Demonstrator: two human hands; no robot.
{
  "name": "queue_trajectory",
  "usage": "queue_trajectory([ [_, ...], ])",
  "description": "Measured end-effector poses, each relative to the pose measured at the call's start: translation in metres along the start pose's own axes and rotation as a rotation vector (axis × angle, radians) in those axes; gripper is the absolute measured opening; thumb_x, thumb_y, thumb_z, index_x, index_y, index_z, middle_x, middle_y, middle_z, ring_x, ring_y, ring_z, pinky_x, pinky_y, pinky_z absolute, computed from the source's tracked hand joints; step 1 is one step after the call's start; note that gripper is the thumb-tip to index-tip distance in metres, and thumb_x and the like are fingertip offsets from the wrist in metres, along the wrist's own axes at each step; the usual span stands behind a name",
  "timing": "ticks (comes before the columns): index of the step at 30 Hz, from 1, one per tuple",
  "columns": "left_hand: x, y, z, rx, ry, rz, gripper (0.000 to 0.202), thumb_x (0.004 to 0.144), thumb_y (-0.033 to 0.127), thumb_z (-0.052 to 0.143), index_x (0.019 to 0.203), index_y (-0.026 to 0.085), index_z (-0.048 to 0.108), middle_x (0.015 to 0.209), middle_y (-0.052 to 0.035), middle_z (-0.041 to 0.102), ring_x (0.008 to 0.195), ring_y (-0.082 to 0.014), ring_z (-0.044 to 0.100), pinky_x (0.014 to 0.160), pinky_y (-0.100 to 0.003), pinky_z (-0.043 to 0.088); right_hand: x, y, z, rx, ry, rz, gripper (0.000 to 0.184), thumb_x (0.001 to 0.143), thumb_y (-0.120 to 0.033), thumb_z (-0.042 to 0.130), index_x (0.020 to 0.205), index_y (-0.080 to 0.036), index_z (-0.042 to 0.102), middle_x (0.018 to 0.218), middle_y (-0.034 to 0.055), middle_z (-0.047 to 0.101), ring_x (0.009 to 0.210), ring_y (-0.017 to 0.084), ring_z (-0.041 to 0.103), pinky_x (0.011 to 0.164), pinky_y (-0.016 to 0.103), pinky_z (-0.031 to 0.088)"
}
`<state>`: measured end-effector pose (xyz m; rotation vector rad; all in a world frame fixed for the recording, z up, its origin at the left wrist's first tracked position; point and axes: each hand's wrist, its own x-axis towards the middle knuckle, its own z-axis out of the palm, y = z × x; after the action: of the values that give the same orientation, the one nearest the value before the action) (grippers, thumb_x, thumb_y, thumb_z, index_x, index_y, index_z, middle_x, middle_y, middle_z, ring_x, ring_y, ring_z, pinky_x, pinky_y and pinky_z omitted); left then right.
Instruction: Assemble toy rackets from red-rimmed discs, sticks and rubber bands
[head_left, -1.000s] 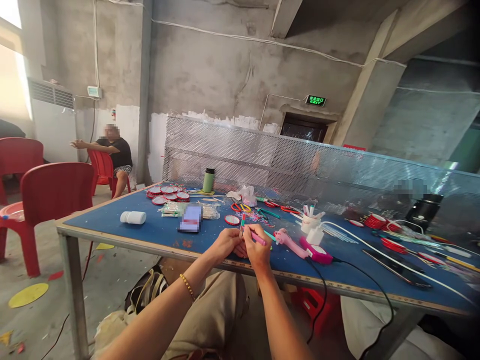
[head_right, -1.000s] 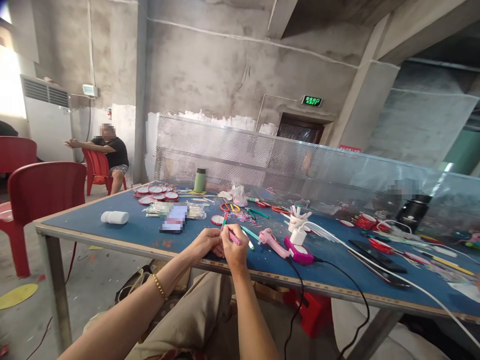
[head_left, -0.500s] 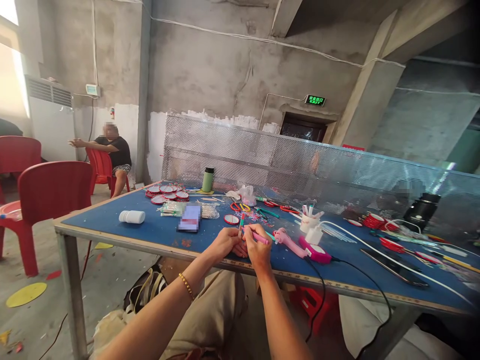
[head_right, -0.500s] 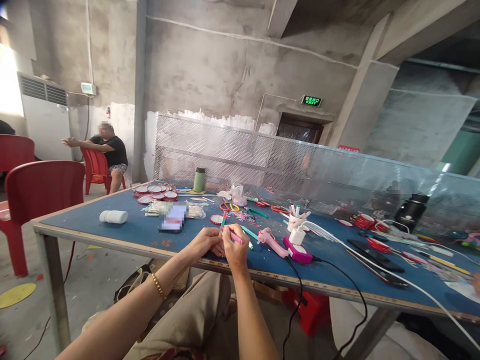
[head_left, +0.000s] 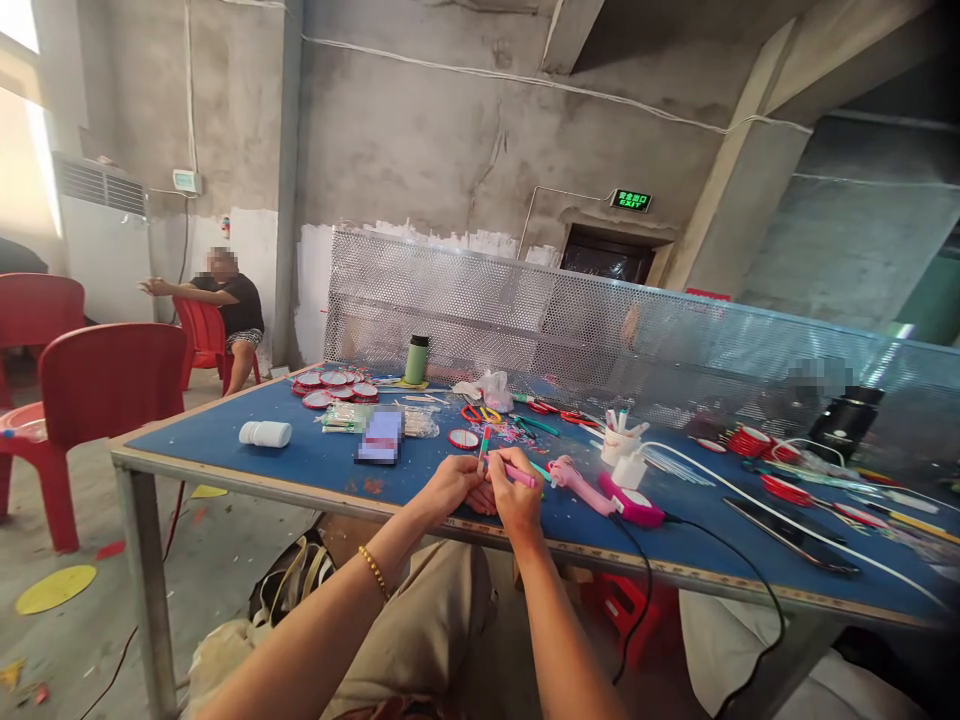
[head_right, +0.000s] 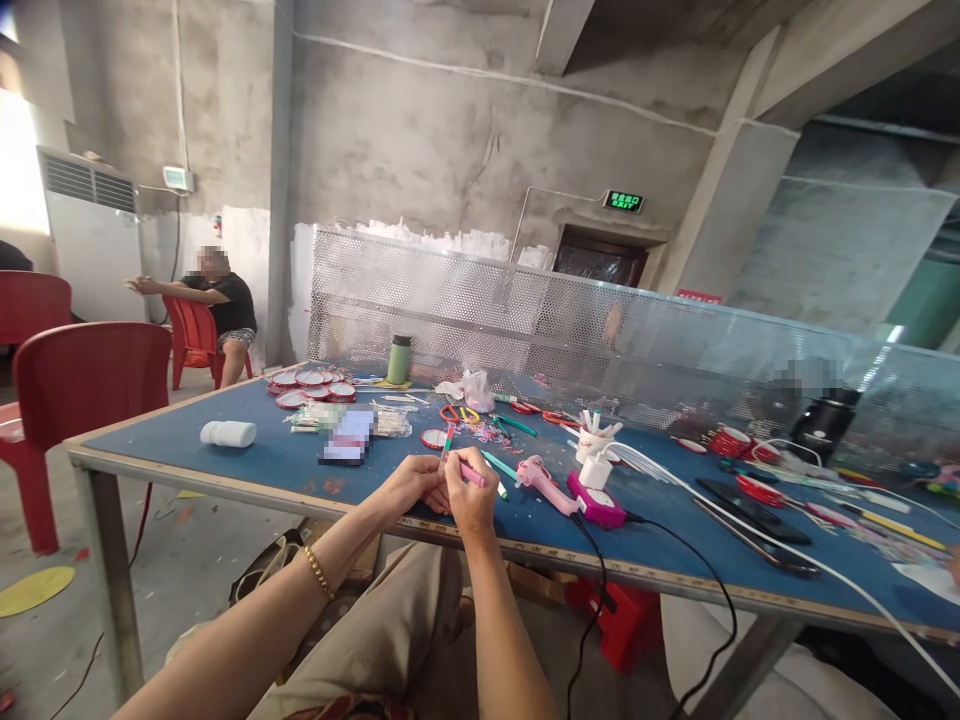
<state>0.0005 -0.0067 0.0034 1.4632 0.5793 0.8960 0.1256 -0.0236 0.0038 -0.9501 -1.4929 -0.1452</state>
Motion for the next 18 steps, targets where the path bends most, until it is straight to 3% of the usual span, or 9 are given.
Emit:
queue_trajectory([
  [18,0.001,-0.0022,-0.0013,-0.011,0.003,0.011,0.027,0.096,0.037,0.059,0.109,0.013,0.064,0.098,-0.0044,0.068,0.077,-0.0141,0.066,0.068,-0.031,0.058,-0.0012,0.0023,0.0003,-0.015,-0.001,-0.008,0.037,0.097,-0.044,0.058,0.072,-0.016,0.059,0.063,-0.0049,0.058,0.055,0.009,0.056,0.057,0.024,0.048],
])
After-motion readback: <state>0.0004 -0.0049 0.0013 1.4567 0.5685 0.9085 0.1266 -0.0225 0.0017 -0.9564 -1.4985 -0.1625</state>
